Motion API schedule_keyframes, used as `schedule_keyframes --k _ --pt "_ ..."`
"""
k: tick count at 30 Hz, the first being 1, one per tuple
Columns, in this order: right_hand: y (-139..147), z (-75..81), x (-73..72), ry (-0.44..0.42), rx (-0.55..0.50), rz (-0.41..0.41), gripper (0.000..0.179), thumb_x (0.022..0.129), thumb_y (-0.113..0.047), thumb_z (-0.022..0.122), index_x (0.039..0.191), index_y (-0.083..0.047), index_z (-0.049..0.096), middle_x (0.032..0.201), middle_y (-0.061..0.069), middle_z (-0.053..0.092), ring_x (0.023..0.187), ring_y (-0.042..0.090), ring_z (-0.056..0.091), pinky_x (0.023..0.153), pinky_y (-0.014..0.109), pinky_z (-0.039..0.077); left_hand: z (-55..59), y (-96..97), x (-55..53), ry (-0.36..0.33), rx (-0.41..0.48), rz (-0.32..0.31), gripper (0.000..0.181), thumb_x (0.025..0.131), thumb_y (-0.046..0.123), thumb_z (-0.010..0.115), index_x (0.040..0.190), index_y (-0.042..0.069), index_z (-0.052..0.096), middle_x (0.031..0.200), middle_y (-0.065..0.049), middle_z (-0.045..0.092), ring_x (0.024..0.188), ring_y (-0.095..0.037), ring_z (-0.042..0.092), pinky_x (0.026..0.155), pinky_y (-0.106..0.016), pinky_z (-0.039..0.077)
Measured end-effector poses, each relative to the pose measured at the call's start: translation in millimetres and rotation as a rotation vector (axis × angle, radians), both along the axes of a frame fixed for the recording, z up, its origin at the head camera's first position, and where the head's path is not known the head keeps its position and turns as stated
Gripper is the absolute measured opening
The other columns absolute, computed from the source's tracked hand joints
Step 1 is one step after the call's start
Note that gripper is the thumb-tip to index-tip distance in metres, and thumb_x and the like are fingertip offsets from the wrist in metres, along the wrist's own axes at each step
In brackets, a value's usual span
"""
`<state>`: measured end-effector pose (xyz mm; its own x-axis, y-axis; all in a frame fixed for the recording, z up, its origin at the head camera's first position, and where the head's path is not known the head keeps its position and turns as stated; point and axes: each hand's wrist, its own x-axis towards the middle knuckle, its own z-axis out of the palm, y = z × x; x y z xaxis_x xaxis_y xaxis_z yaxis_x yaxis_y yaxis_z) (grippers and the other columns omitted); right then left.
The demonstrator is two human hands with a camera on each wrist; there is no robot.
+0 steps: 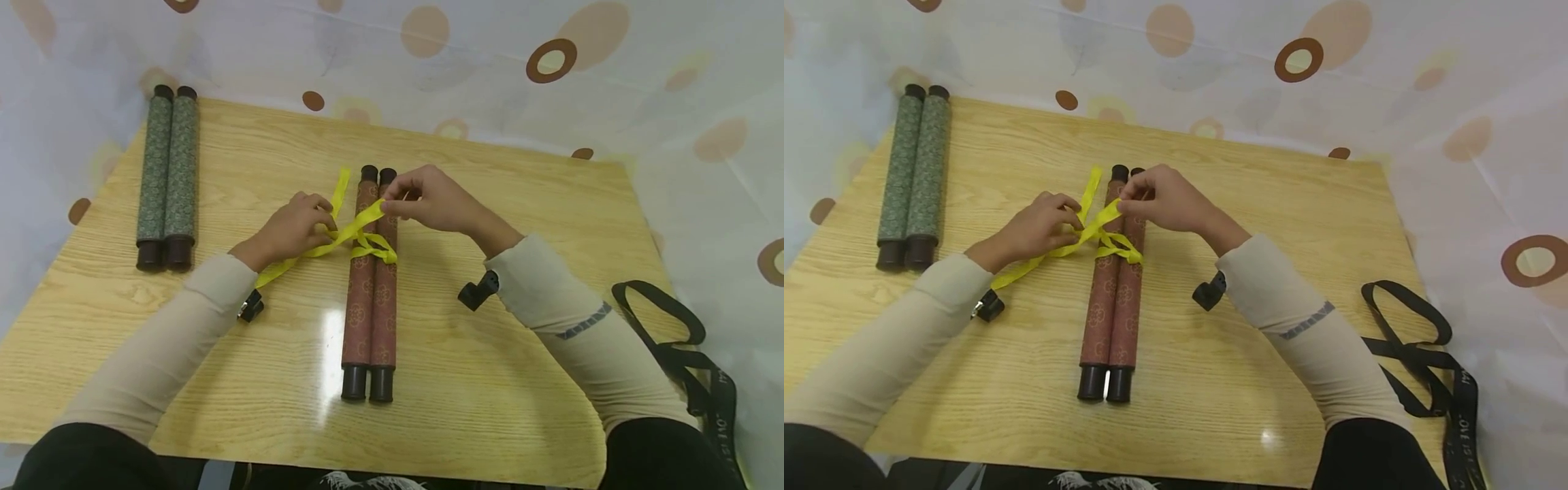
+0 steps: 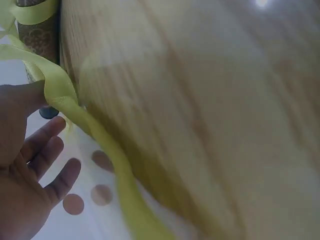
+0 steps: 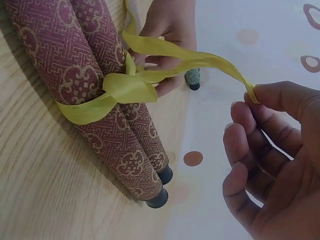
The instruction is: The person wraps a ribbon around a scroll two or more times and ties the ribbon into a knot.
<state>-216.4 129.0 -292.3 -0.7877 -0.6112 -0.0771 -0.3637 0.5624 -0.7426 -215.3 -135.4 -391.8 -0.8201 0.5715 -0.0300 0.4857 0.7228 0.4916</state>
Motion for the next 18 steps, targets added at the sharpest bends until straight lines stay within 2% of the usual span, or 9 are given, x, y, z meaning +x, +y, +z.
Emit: schedule_keyframes --k 3,4,6,7,10,11,12,14,18 --pt "2.3 -0.4 -1.2 -0.004 0.004 -0.012 0.014 0.097 -0.015 0.065 0.096 -0.005 0.073 0.093 0.013 0.071 0.070 0.017 0.060 0.062 0.028 0.048 4.7 -5.4 0.9 0.024 0.011 0.025 0.016 0.095 0.017 0.069 0.100 0.002 0.073 0.136 -0.022 0.059 0.123 -0.042 0.049 0.104 -0.055 0.043" --pt "3.3 -1.4 -2.4 -0.004 0.010 -0.017 0.014 0.097 -0.015 0.064 0.095 -0.005 0.073 0.092 0.012 0.070 0.069 0.016 0.059 0.062 0.028 0.048 7.7 -8.1 1.9 0.016 0.027 0.035 0.016 0.096 0.016 0.066 0.101 0.002 0.071 0.134 -0.022 0.060 0.124 -0.043 0.051 0.105 -0.054 0.043" --pt "5.4 -3.3 -5.2 -0.004 0.024 -0.031 0.015 0.098 -0.016 0.064 0.096 -0.005 0.073 0.090 0.010 0.070 0.069 0.016 0.058 0.063 0.028 0.048 16.0 -14.4 5.2 -0.021 0.074 0.063 0.015 0.099 0.016 0.062 0.104 0.002 0.068 0.131 -0.022 0.063 0.113 -0.041 0.058 0.102 -0.053 0.045" --pt "6.2 -4.0 -6.3 -0.006 0.028 -0.041 0.015 0.098 -0.017 0.064 0.095 -0.005 0.073 0.091 0.009 0.070 0.069 0.016 0.059 0.064 0.028 0.048 21.1 -17.8 7.5 -0.037 0.097 0.075 0.015 0.100 0.015 0.061 0.105 0.002 0.067 0.126 -0.021 0.066 0.110 -0.039 0.061 0.099 -0.053 0.046" --pt "9.4 -5.2 -8.8 -0.009 0.044 -0.076 0.016 0.098 -0.017 0.063 0.096 -0.005 0.073 0.093 0.010 0.071 0.071 0.015 0.061 0.068 0.028 0.051 38.9 -26.4 17.3 -0.080 0.141 0.093 0.016 0.102 0.018 0.057 0.107 0.005 0.064 0.104 -0.015 0.074 0.085 -0.030 0.066 0.078 -0.044 0.049" --pt "10.5 -5.2 -9.1 -0.013 0.045 -0.088 0.016 0.098 -0.017 0.063 0.097 -0.004 0.073 0.094 0.011 0.071 0.072 0.015 0.062 0.069 0.029 0.052 44.2 -28.3 20.6 -0.089 0.151 0.088 0.016 0.102 0.019 0.057 0.105 0.005 0.065 0.095 -0.013 0.074 0.076 -0.027 0.063 0.072 -0.041 0.047" --pt "11.8 -5.7 -9.7 -0.016 0.044 -0.097 0.017 0.099 -0.016 0.062 0.098 -0.004 0.073 0.095 0.012 0.071 0.073 0.015 0.062 0.070 0.030 0.052 49.2 -29.7 23.7 -0.099 0.160 0.081 0.015 0.102 0.018 0.058 0.103 0.005 0.065 0.087 -0.011 0.073 0.077 -0.026 0.065 0.070 -0.039 0.048" --pt "14.4 -7.5 -11.5 -0.020 0.051 -0.118 0.019 0.099 -0.018 0.061 0.099 -0.003 0.073 0.096 0.012 0.071 0.074 0.016 0.062 0.070 0.031 0.053 57.6 -31.5 29.7 -0.112 0.165 0.054 0.014 0.102 0.018 0.058 0.101 0.006 0.066 0.075 -0.008 0.069 0.064 -0.022 0.058 0.065 -0.035 0.044" --pt "19.6 -11.6 -16.4 -0.026 0.079 -0.168 0.023 0.099 -0.020 0.058 0.099 -0.004 0.074 0.094 0.010 0.070 0.078 0.025 0.063 0.070 0.031 0.052 68.3 -31.2 40.7 -0.172 0.177 -0.012 0.012 0.100 0.017 0.061 0.098 0.007 0.068 0.068 -0.006 0.066 0.057 -0.015 0.053 0.064 -0.031 0.044"
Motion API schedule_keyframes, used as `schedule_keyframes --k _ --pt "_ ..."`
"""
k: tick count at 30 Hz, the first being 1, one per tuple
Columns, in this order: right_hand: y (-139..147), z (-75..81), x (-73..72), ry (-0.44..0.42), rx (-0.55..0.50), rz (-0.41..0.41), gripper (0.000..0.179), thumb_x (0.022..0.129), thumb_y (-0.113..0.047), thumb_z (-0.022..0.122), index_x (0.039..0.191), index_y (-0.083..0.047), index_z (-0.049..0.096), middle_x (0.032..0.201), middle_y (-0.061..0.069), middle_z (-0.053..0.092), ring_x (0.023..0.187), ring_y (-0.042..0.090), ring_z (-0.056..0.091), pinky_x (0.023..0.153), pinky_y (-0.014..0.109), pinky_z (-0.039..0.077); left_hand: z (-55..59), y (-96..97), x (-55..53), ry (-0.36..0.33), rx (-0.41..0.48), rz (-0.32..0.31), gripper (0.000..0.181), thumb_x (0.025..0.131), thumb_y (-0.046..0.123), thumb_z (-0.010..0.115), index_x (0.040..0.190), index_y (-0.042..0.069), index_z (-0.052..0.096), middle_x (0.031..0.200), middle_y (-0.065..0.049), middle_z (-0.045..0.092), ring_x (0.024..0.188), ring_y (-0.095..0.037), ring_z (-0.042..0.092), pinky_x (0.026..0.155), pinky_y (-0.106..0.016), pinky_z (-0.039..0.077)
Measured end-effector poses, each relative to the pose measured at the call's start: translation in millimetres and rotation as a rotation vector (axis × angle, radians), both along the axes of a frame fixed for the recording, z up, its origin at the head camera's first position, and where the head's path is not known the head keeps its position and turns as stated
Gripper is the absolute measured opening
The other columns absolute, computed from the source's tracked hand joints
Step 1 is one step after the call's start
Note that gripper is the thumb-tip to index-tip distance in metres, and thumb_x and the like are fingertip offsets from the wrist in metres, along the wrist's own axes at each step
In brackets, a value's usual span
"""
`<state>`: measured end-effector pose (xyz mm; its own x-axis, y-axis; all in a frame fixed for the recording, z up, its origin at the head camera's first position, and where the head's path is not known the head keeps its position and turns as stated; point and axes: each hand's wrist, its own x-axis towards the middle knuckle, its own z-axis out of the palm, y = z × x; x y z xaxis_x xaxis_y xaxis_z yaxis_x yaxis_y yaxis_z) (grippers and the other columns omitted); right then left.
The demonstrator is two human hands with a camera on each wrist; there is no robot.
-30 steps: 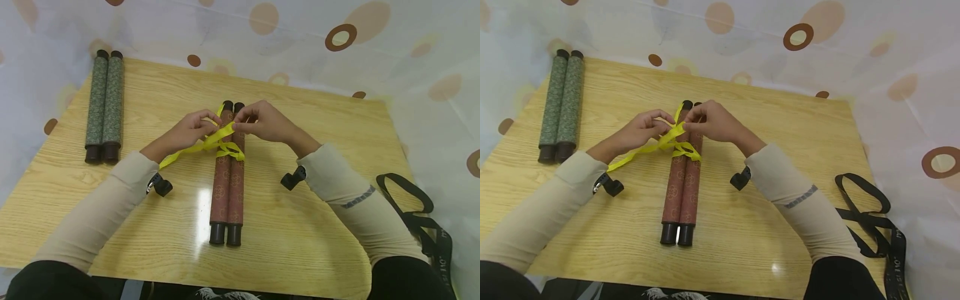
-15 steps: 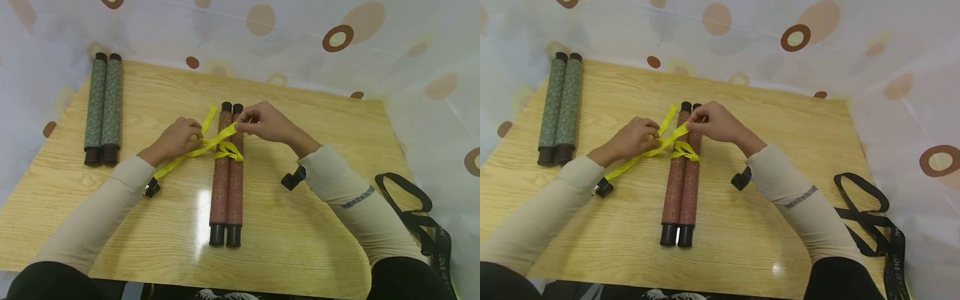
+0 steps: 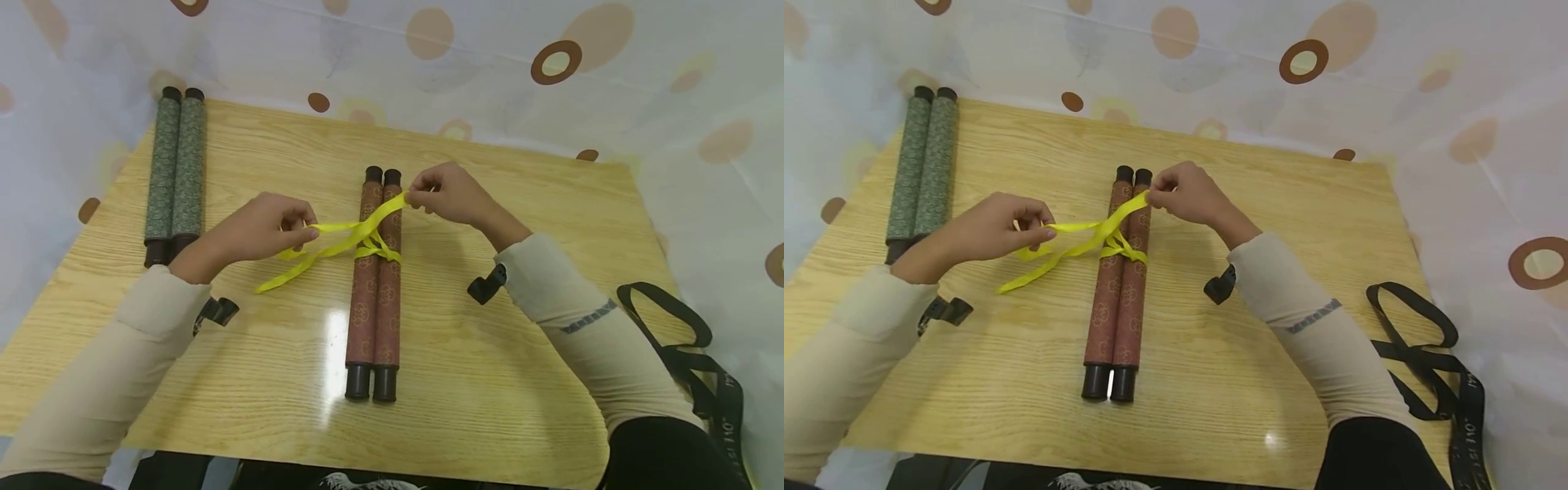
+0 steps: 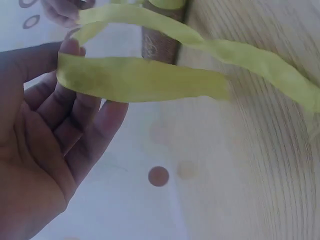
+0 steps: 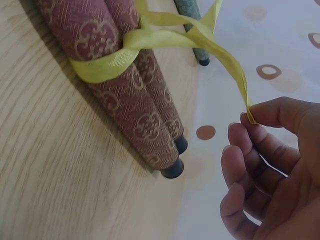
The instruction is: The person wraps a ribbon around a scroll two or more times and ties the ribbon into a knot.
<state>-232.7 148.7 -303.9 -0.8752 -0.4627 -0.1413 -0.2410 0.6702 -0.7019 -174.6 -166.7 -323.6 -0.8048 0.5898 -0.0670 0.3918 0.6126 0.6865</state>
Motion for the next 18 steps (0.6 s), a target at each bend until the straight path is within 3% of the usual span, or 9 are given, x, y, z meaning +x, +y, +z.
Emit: schedule_keyframes --k 4,7,10,14,18 --pt "6.1 -3.7 -4.8 -0.019 0.028 -0.040 0.023 0.099 -0.020 0.057 0.098 -0.004 0.074 0.094 0.008 0.070 0.080 0.028 0.063 0.069 0.030 0.050 6.1 6.3 10.6 -0.081 0.013 -0.121 0.013 0.100 0.016 0.062 0.093 0.008 0.069 0.062 -0.003 0.062 0.050 -0.008 0.045 0.061 -0.027 0.044" --pt "8.9 -5.9 -7.1 -0.035 0.035 -0.056 0.023 0.099 -0.020 0.057 0.098 -0.004 0.074 0.094 0.008 0.070 0.081 0.028 0.063 0.070 0.030 0.050 10.2 15.4 20.4 -0.190 0.037 -0.216 0.013 0.099 0.015 0.062 0.091 0.007 0.068 0.058 0.002 0.054 0.047 -0.005 0.040 0.055 -0.025 0.043" --pt "8.6 -5.3 -6.6 -0.045 0.034 -0.063 0.023 0.099 -0.020 0.057 0.098 -0.004 0.074 0.093 0.007 0.069 0.084 0.031 0.063 0.071 0.030 0.051 15.2 28.6 31.7 -0.314 0.080 -0.265 0.011 0.099 0.013 0.061 0.097 0.003 0.065 0.058 0.004 0.050 0.045 -0.005 0.044 0.049 -0.027 0.048" --pt "4.8 -3.3 -5.2 -0.048 0.036 -0.051 0.023 0.099 -0.021 0.057 0.098 -0.005 0.073 0.092 0.006 0.069 0.083 0.027 0.063 0.071 0.031 0.050 20.1 52.9 48.8 -0.489 0.194 -0.170 0.017 0.100 0.012 0.058 0.111 -0.001 0.059 0.062 0.004 0.052 0.050 -0.007 0.050 0.048 -0.032 0.053" --pt "0.8 -1.5 -4.9 -0.040 0.024 -0.034 0.022 0.098 -0.021 0.058 0.097 -0.006 0.073 0.093 0.007 0.069 0.079 0.022 0.061 0.070 0.031 0.050 26.8 74.7 65.7 -0.675 0.410 -0.035 0.028 0.101 0.012 0.055 0.125 -0.002 0.050 0.072 0.003 0.060 0.056 -0.009 0.050 0.050 -0.031 0.055"
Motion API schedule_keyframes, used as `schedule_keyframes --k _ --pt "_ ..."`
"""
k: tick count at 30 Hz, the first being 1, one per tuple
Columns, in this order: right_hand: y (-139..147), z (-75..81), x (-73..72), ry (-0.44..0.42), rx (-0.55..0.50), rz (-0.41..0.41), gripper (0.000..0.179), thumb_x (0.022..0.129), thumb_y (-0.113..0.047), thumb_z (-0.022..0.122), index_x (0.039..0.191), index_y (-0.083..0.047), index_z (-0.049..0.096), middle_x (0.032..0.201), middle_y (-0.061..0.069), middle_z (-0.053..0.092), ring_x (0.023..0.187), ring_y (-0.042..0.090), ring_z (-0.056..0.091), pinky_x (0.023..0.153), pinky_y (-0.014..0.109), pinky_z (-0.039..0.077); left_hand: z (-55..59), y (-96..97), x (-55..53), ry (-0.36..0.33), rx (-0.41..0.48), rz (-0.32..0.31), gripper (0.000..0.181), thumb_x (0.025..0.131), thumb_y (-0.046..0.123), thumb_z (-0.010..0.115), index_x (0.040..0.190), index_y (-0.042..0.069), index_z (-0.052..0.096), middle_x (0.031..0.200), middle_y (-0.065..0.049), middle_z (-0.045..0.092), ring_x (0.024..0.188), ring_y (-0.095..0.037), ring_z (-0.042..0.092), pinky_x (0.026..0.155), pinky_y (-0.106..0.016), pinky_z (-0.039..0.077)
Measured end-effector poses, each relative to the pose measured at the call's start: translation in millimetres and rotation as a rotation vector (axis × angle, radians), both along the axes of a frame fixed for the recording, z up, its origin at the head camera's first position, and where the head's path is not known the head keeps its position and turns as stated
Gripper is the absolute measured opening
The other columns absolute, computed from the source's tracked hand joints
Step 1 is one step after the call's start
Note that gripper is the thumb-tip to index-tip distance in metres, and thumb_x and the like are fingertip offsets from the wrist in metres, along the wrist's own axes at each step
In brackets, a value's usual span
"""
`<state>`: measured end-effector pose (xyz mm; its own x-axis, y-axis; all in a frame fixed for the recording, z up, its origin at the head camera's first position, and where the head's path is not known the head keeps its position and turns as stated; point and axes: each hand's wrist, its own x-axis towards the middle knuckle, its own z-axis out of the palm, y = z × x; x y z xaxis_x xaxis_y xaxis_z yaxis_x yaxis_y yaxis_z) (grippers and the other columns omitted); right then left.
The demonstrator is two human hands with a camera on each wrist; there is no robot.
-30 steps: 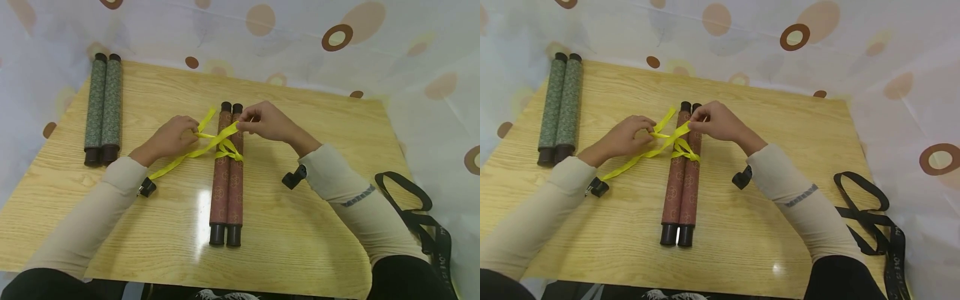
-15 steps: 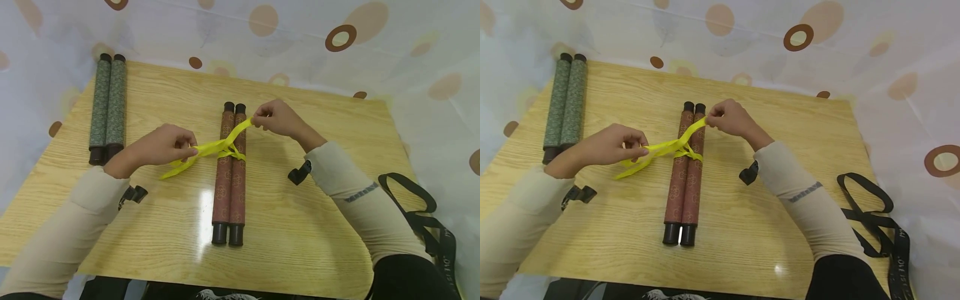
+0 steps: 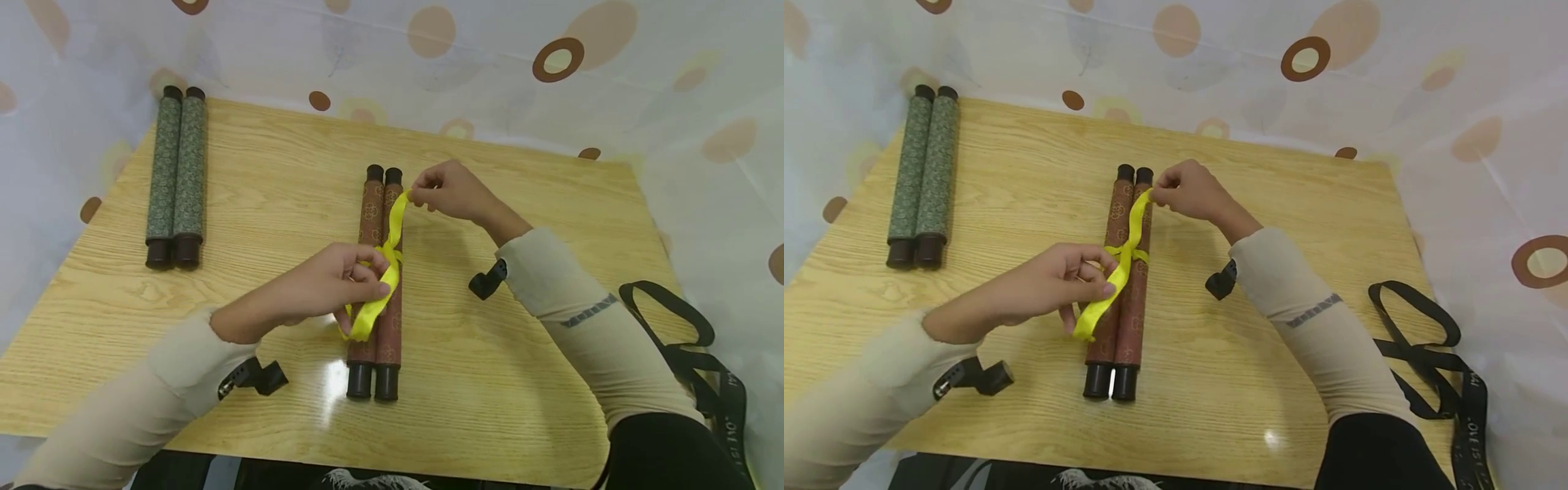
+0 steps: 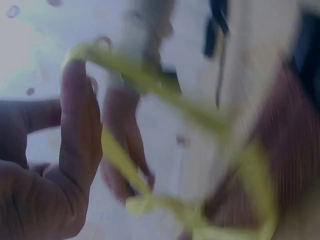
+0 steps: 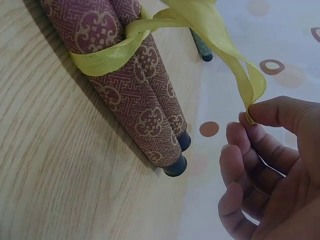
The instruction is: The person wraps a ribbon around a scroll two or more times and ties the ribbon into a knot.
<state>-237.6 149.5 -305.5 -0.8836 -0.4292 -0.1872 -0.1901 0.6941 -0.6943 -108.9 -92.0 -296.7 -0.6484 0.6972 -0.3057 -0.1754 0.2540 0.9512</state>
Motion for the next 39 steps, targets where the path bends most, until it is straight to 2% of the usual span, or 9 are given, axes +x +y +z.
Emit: schedule_keyframes --k 4,15,23,25,27,30,33,35,39 --pt "-1.4 -0.2 -1.1 0.006 -0.020 0.008 0.022 0.098 -0.021 0.058 0.096 -0.006 0.074 0.093 0.008 0.070 0.081 0.024 0.063 0.073 0.033 0.052 11.8 11.2 15.5 -0.144 0.145 0.030 0.044 0.101 0.013 0.054 0.140 0.001 0.038 0.091 -0.006 0.073 0.056 -0.011 0.059 0.050 -0.029 0.056" --pt "-4.5 -0.9 -0.6 -0.002 -0.023 0.027 0.022 0.099 -0.020 0.059 0.096 -0.005 0.073 0.097 0.010 0.070 0.088 0.031 0.064 0.079 0.038 0.054 6.6 41.8 50.2 -0.291 0.161 -0.176 0.088 0.098 0.013 0.061 0.160 0.028 0.000 0.111 -0.017 0.073 0.082 -0.016 0.073 0.066 -0.042 0.061" --pt "-6.8 -1.7 0.8 -0.026 -0.024 0.024 0.022 0.099 -0.021 0.058 0.098 -0.004 0.072 0.098 0.010 0.070 0.089 0.029 0.063 0.077 0.033 0.052 -11.9 59.9 65.0 -0.318 0.091 -0.468 0.095 0.097 0.014 0.064 0.155 0.049 -0.003 0.128 -0.006 0.070 0.092 -0.010 0.073 0.064 -0.038 0.061" --pt "-7.6 -2.3 0.9 -0.026 -0.027 0.030 0.022 0.099 -0.021 0.058 0.097 -0.005 0.072 0.098 0.010 0.070 0.089 0.029 0.063 0.078 0.034 0.053 -17.2 61.0 64.6 -0.219 0.044 -0.524 0.083 0.097 0.017 0.065 0.158 0.041 0.013 0.129 -0.004 0.069 0.089 -0.007 0.072 0.069 -0.032 0.060" --pt "-8.6 -0.8 1.7 -0.025 -0.030 0.034 0.021 0.099 -0.021 0.058 0.096 -0.005 0.072 0.098 0.009 0.069 0.088 0.027 0.063 0.079 0.037 0.053 -23.1 59.5 59.8 -0.016 -0.047 -0.525 0.061 0.098 0.021 0.065 0.152 0.028 0.039 0.116 0.000 0.074 0.081 -0.003 0.070 0.070 -0.025 0.057" --pt "-9.0 0.0 1.2 -0.011 -0.029 0.042 0.021 0.100 -0.021 0.058 0.093 -0.006 0.072 0.094 0.007 0.068 0.084 0.025 0.062 0.079 0.039 0.053 -33.1 55.2 45.5 0.446 -0.312 -0.421 0.024 0.097 0.023 0.062 0.119 0.015 0.069 0.090 0.002 0.076 0.071 -0.005 0.066 0.063 -0.024 0.053" --pt "-8.9 0.3 1.2 -0.010 -0.033 0.034 0.021 0.099 -0.021 0.058 0.092 -0.007 0.072 0.093 0.007 0.068 0.083 0.024 0.061 0.078 0.037 0.053 -44.1 55.5 29.7 0.782 -0.623 -0.295 0.016 0.099 0.021 0.057 0.098 0.017 0.073 0.075 0.000 0.070 0.063 -0.013 0.061 0.051 -0.031 0.049" --pt "-9.1 -0.2 1.8 -0.016 -0.038 0.032 0.021 0.099 -0.021 0.058 0.092 -0.006 0.072 0.092 0.006 0.068 0.083 0.024 0.061 0.076 0.034 0.053 -50.6 59.4 23.0 0.934 -0.774 -0.292 0.017 0.099 0.019 0.055 0.094 0.018 0.070 0.073 -0.002 0.067 0.060 -0.015 0.057 0.048 -0.035 0.048" --pt "-10.6 -1.3 3.6 -0.033 -0.046 0.030 0.021 0.099 -0.021 0.058 0.093 -0.005 0.071 0.090 0.004 0.067 0.082 0.022 0.060 0.075 0.031 0.052 -61.3 73.1 19.1 1.123 -0.884 -0.379 0.010 0.093 0.016 0.060 0.090 0.021 0.068 0.068 0.003 0.063 0.054 -0.010 0.047 0.047 -0.034 0.049"
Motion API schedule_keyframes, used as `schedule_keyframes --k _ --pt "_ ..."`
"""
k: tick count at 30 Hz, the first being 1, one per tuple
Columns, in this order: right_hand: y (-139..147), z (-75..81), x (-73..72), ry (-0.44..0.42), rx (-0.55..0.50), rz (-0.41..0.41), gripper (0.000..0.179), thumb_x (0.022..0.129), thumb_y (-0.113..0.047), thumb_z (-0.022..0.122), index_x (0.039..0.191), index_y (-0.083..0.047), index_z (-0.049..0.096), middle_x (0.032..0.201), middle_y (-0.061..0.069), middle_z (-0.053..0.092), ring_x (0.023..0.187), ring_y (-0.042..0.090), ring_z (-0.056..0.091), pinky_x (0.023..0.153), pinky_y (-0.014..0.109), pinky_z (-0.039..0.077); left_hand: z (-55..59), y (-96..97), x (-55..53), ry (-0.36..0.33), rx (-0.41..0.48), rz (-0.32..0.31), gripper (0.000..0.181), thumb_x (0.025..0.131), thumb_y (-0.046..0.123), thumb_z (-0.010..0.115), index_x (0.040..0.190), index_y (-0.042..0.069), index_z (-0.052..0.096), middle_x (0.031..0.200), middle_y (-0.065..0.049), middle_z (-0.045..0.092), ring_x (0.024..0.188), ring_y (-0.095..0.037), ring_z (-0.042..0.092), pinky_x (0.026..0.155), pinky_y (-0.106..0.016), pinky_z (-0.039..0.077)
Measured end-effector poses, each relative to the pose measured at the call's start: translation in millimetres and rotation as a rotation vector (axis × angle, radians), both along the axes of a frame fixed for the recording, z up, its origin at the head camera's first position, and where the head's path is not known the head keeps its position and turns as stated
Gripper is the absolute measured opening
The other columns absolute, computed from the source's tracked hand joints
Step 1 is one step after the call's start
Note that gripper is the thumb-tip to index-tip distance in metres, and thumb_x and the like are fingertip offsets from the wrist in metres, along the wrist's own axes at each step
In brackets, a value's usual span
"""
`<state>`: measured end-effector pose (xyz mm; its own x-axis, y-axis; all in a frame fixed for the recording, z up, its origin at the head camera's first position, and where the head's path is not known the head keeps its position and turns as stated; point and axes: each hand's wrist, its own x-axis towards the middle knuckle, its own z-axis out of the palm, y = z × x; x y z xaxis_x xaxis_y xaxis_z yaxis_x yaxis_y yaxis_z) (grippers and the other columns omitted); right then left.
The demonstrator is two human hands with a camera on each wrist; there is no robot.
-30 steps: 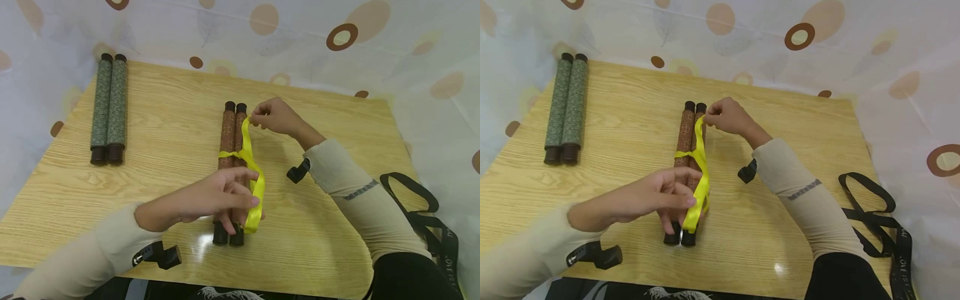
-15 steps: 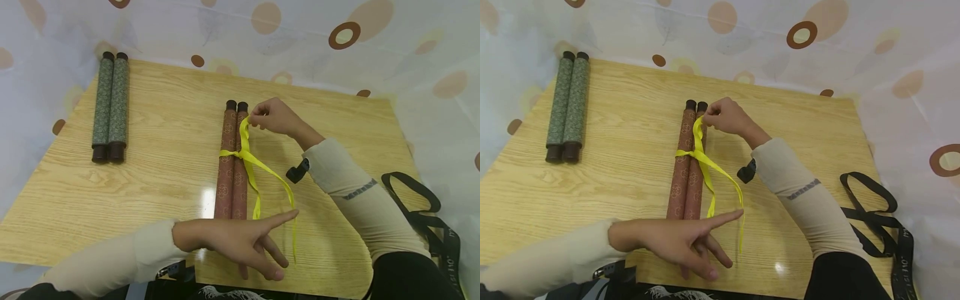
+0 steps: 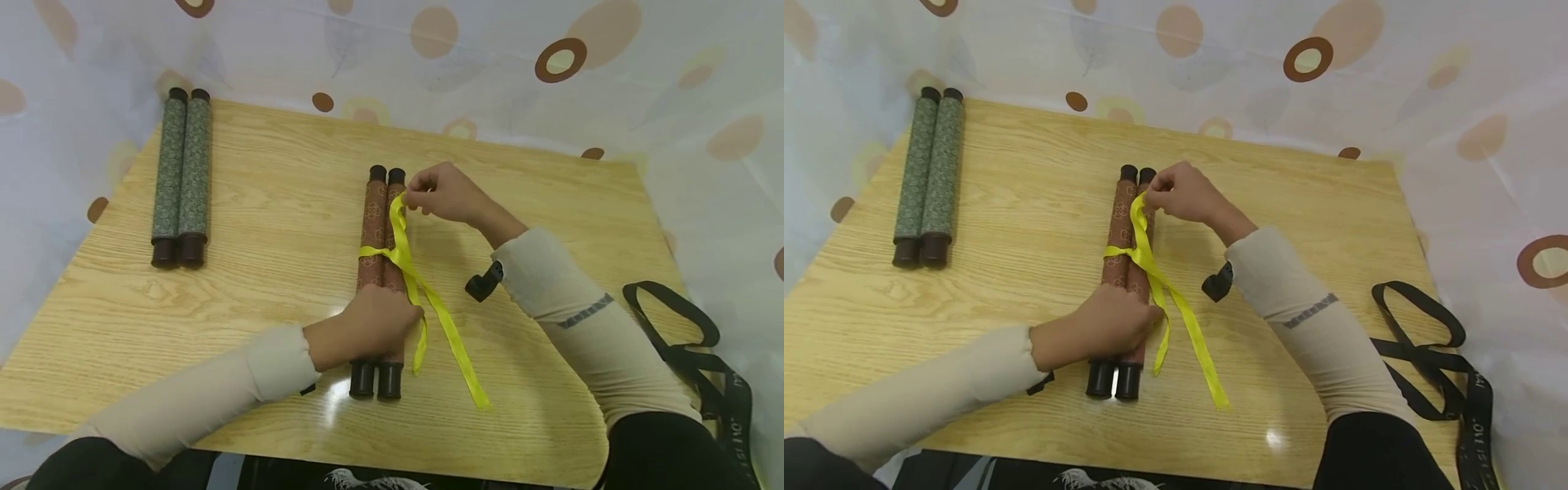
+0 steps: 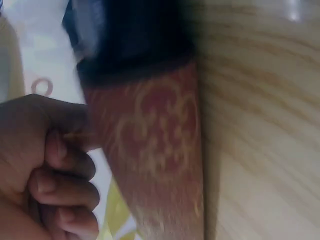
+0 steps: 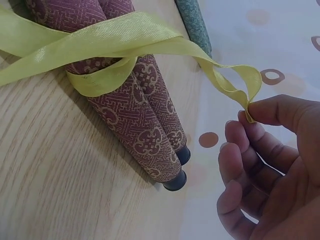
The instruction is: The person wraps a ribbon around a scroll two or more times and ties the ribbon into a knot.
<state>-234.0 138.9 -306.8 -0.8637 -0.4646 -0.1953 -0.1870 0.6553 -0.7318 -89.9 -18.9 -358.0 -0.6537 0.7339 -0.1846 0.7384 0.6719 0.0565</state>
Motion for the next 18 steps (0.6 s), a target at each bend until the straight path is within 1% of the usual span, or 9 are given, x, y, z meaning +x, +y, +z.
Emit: schedule_keyframes --k 3,6,8,10,11,13,14,16,18 --pt "0.5 0.3 2.2 -0.002 -0.002 -0.009 0.020 0.099 -0.020 0.058 0.091 -0.006 0.071 0.090 0.005 0.067 0.080 0.020 0.059 0.076 0.033 0.052 -5.1 12.1 0.5 0.082 -0.013 -0.059 0.013 0.091 0.015 0.064 0.081 0.022 0.068 0.068 0.006 0.064 0.053 -0.008 0.039 0.047 -0.032 0.049" --pt "0.9 -0.7 3.1 0.001 -0.004 -0.003 0.021 0.099 -0.020 0.058 0.092 -0.005 0.071 0.090 0.006 0.067 0.080 0.019 0.060 0.076 0.035 0.052 -9.7 20.2 1.2 0.166 -0.008 -0.099 0.024 0.094 0.012 0.063 0.073 0.022 0.066 0.067 0.008 0.064 0.053 -0.008 0.033 0.046 -0.029 0.048" --pt "1.2 -1.5 3.4 -0.001 -0.004 0.002 0.022 0.099 -0.020 0.058 0.094 -0.004 0.071 0.090 0.005 0.067 0.080 0.019 0.060 0.076 0.035 0.053 -10.7 21.6 1.7 0.194 0.002 -0.111 0.029 0.094 0.010 0.062 0.068 0.022 0.063 0.064 0.009 0.060 0.053 -0.007 0.030 0.043 -0.028 0.046" --pt "2.1 -2.2 3.3 -0.001 0.002 0.007 0.022 0.099 -0.021 0.058 0.095 -0.004 0.072 0.090 0.005 0.068 0.080 0.019 0.060 0.075 0.035 0.052 -7.0 17.6 1.2 0.164 0.025 -0.100 0.029 0.092 0.009 0.062 0.067 0.022 0.061 0.061 0.010 0.053 0.054 -0.007 0.029 0.042 -0.027 0.042" --pt "2.7 -2.0 3.3 0.001 0.008 0.008 0.022 0.099 -0.021 0.058 0.096 -0.004 0.072 0.090 0.005 0.068 0.080 0.019 0.061 0.075 0.035 0.052 -3.5 12.9 0.2 0.139 0.056 -0.086 0.028 0.091 0.008 0.063 0.065 0.021 0.059 0.059 0.010 0.048 0.053 -0.007 0.029 0.041 -0.027 0.040" --pt "4.4 -1.4 2.9 0.009 0.016 0.008 0.022 0.099 -0.021 0.058 0.096 -0.005 0.072 0.091 0.006 0.069 0.080 0.021 0.062 0.074 0.035 0.052 8.0 -2.0 -3.5 0.052 0.126 -0.047 0.024 0.087 0.009 0.064 0.066 0.020 0.059 0.058 0.009 0.044 0.052 -0.007 0.032 0.042 -0.027 0.037" --pt "5.5 -0.8 2.7 0.013 0.021 0.009 0.022 0.099 -0.021 0.058 0.097 -0.005 0.072 0.092 0.007 0.069 0.081 0.023 0.062 0.074 0.035 0.052 14.3 -12.0 -6.0 -0.005 0.164 -0.024 0.021 0.086 0.010 0.065 0.067 0.020 0.060 0.057 0.008 0.043 0.053 -0.007 0.034 0.042 -0.028 0.035" --pt "5.3 0.3 2.1 0.019 0.027 0.013 0.022 0.099 -0.021 0.058 0.098 -0.005 0.073 0.094 0.009 0.070 0.083 0.026 0.063 0.075 0.036 0.053 24.9 -37.2 -11.0 -0.081 0.217 0.022 0.016 0.084 0.014 0.068 0.070 0.020 0.065 0.059 0.008 0.052 0.054 -0.007 0.041 0.044 -0.026 0.037" --pt "4.9 1.2 1.8 0.020 0.026 0.016 0.021 0.100 -0.020 0.058 0.098 -0.005 0.073 0.095 0.011 0.070 0.085 0.029 0.063 0.075 0.037 0.053 33.1 -65.4 -15.9 -0.135 0.225 0.069 0.013 0.083 0.016 0.071 0.072 0.020 0.067 0.063 0.006 0.060 0.056 -0.008 0.047 0.046 -0.027 0.040"
